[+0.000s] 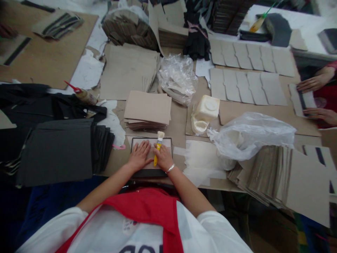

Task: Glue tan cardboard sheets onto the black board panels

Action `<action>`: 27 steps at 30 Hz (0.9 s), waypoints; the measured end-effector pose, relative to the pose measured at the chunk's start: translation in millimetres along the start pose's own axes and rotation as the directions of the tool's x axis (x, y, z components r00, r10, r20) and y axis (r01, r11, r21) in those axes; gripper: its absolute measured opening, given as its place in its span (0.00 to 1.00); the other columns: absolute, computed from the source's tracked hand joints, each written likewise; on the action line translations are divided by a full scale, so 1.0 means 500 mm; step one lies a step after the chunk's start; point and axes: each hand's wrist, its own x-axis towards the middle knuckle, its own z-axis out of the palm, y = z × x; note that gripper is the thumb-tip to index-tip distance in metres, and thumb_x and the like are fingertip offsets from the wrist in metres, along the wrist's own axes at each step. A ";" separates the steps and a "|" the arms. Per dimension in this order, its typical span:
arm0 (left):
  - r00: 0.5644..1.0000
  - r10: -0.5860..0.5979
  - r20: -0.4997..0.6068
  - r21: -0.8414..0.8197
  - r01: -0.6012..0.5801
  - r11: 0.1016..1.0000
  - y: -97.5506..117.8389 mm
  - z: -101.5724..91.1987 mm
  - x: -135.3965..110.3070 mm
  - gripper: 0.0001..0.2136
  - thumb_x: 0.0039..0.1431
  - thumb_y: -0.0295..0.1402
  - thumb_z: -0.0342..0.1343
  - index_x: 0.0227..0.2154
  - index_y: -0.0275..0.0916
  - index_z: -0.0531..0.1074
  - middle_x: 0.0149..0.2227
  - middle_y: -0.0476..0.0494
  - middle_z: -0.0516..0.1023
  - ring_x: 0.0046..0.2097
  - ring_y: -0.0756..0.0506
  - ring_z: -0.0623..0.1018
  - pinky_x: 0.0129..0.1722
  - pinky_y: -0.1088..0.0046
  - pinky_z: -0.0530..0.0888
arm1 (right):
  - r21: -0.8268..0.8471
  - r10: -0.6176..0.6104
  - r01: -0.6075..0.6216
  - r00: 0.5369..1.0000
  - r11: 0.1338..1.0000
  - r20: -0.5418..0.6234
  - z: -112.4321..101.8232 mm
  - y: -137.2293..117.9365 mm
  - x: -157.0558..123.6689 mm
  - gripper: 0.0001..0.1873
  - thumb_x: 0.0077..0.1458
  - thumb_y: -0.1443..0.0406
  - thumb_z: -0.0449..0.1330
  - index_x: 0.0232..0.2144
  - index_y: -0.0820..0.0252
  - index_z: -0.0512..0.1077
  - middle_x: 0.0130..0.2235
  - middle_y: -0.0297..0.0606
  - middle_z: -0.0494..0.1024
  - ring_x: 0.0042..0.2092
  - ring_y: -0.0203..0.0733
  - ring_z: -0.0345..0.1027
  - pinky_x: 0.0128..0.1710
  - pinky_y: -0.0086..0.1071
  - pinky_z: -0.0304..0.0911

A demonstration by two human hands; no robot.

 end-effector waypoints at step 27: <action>0.251 -0.943 -0.221 -0.361 0.877 0.318 -0.458 -0.363 -0.395 0.18 0.41 0.47 0.60 0.29 0.37 0.68 0.39 0.40 0.72 0.45 0.40 0.72 0.48 0.64 0.68 | 0.373 0.021 -0.070 0.991 0.925 0.134 0.041 -0.378 0.268 0.13 0.57 0.61 0.55 0.43 0.59 0.65 0.38 0.43 0.77 0.34 0.42 0.73 0.36 0.35 0.66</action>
